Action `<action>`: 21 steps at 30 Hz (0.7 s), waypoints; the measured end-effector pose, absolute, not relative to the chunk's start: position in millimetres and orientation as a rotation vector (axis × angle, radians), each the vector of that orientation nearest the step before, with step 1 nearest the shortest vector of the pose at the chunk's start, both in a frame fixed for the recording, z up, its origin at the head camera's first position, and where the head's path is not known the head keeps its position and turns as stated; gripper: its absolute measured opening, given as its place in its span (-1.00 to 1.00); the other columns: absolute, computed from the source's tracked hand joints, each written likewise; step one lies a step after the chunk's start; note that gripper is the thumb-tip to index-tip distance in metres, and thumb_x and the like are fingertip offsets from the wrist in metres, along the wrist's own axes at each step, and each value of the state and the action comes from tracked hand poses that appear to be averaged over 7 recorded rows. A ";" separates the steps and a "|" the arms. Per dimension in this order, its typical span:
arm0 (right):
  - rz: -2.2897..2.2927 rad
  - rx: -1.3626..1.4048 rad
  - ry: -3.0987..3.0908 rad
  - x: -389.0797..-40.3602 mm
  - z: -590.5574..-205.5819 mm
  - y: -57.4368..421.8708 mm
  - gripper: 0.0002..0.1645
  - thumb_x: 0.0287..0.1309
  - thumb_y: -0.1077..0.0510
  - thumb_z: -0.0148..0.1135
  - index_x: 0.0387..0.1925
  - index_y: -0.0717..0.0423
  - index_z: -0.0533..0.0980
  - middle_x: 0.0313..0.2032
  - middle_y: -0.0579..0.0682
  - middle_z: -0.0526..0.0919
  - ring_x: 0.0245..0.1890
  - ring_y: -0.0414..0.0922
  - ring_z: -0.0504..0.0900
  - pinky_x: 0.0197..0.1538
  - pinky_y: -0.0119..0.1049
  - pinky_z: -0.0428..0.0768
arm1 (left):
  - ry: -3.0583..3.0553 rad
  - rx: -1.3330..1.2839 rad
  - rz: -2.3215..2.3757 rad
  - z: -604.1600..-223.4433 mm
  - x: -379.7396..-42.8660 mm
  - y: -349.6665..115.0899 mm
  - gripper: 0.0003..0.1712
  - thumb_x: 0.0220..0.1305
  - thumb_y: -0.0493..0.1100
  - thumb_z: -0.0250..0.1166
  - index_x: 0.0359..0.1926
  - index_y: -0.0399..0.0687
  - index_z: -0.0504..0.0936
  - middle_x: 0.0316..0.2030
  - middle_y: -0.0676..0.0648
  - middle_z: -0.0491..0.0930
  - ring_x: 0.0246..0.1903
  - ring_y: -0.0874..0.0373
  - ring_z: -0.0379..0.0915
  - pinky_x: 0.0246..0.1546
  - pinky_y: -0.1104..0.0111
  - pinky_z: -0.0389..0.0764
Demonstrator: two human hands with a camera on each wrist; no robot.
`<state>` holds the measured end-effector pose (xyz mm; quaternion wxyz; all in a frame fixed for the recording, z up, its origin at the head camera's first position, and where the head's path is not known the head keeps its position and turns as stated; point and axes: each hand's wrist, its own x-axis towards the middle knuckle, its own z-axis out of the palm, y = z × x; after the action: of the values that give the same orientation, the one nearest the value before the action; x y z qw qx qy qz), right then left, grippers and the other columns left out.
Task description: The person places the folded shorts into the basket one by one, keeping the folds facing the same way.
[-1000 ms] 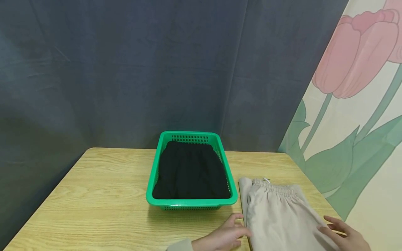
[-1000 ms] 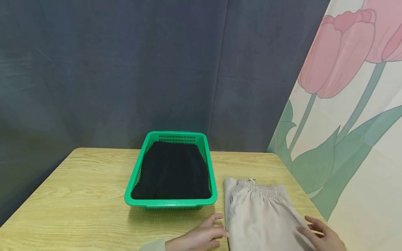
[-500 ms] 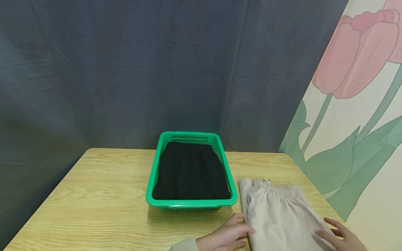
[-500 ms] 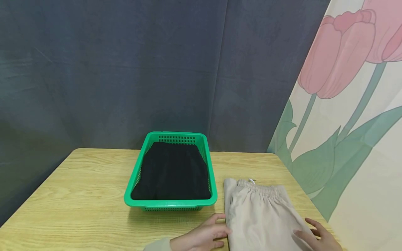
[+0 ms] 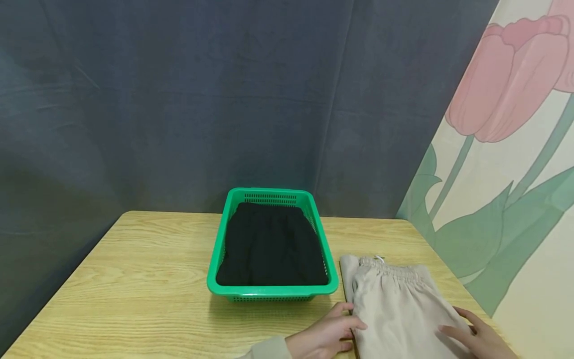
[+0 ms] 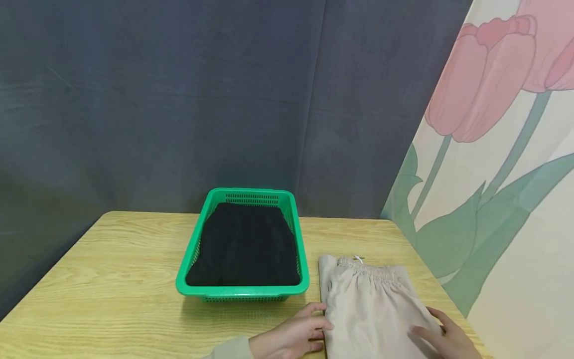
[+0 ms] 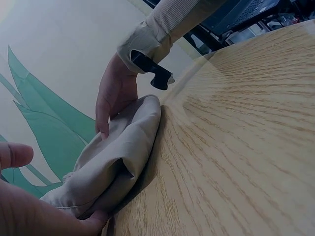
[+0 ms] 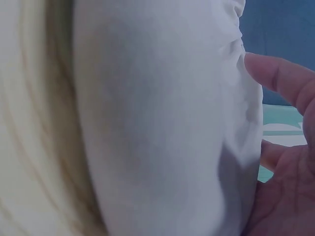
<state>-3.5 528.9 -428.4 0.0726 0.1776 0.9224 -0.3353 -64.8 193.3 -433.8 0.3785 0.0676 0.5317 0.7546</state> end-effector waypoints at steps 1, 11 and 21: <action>-1.003 0.532 2.769 -4.5 -428.5 528.7 0.09 0.24 -0.26 0.16 0.31 0.55 -0.01 0.07 0.60 0.34 -0.09 0.22 0.54 -0.19 -0.06 0.55 | 1.359 0.175 1.929 -434.2 -65.5 194.3 -0.40 0.18 -0.34 0.21 0.24 -0.20 0.23 -0.06 -0.22 0.36 -0.14 0.01 0.37 -0.13 0.23 0.36; -1.057 0.454 2.780 -2.5 -426.4 524.3 0.01 0.30 -0.13 0.17 0.33 0.56 -0.05 0.09 0.58 0.35 -0.06 0.19 0.55 -0.17 -0.11 0.54 | 1.348 0.170 2.011 -435.8 -65.7 211.0 -0.20 0.05 -0.47 0.22 0.32 0.01 0.22 0.27 -0.48 -0.06 0.07 -0.21 0.31 0.09 -0.08 0.33; -1.303 0.379 2.737 1.2 -432.7 528.0 -0.37 0.30 0.03 0.21 0.23 -0.53 0.15 0.04 0.42 0.50 -0.13 -0.07 0.57 -0.20 -0.28 0.54 | 1.288 0.180 2.015 -434.6 -67.3 217.1 -0.21 0.09 -0.50 0.18 0.33 0.02 0.22 0.27 -0.49 -0.08 0.08 -0.25 0.28 0.12 -0.19 0.22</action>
<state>1.2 528.0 -432.7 0.0435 0.1239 0.8951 -0.4261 -67.3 217.1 -434.6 0.3632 0.0700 0.5005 0.7828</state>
